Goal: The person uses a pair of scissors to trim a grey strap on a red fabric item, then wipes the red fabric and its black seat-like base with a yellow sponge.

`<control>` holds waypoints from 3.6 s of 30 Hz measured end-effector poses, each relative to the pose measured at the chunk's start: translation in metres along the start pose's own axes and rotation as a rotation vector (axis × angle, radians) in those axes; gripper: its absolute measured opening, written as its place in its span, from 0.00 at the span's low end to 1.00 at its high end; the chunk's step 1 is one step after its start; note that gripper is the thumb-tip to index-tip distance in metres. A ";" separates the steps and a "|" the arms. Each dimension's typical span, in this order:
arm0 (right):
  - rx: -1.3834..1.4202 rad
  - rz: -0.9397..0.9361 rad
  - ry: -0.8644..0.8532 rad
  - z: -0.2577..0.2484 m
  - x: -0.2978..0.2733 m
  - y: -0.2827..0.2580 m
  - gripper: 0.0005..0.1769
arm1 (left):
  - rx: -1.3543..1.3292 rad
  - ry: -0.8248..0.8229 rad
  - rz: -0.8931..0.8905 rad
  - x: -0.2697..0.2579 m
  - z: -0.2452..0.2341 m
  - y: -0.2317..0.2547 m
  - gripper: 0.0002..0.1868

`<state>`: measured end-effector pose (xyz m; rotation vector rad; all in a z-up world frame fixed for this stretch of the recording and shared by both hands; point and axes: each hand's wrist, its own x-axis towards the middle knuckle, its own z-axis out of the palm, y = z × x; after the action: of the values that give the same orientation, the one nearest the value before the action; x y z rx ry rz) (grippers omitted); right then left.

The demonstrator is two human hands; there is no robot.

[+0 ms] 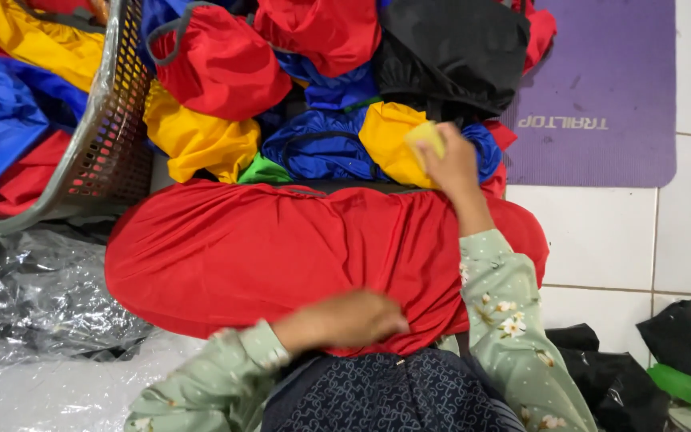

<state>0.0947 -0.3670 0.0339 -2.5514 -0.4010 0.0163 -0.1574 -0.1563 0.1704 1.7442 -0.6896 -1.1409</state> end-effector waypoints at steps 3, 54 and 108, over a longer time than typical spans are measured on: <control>0.014 0.063 0.116 -0.017 -0.007 -0.005 0.20 | 0.438 0.581 -0.015 -0.003 -0.061 -0.037 0.14; -0.169 -0.320 0.190 0.004 -0.037 -0.076 0.28 | 0.445 0.956 -0.357 -0.013 -0.190 -0.202 0.03; 0.326 -0.459 -0.685 -0.003 -0.059 -0.140 0.11 | 0.823 1.655 -0.587 -0.249 -0.008 -0.177 0.19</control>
<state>-0.0008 -0.2733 0.1062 -2.0177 -1.1288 0.7314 -0.2579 0.1257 0.1111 2.8368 0.5266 0.6546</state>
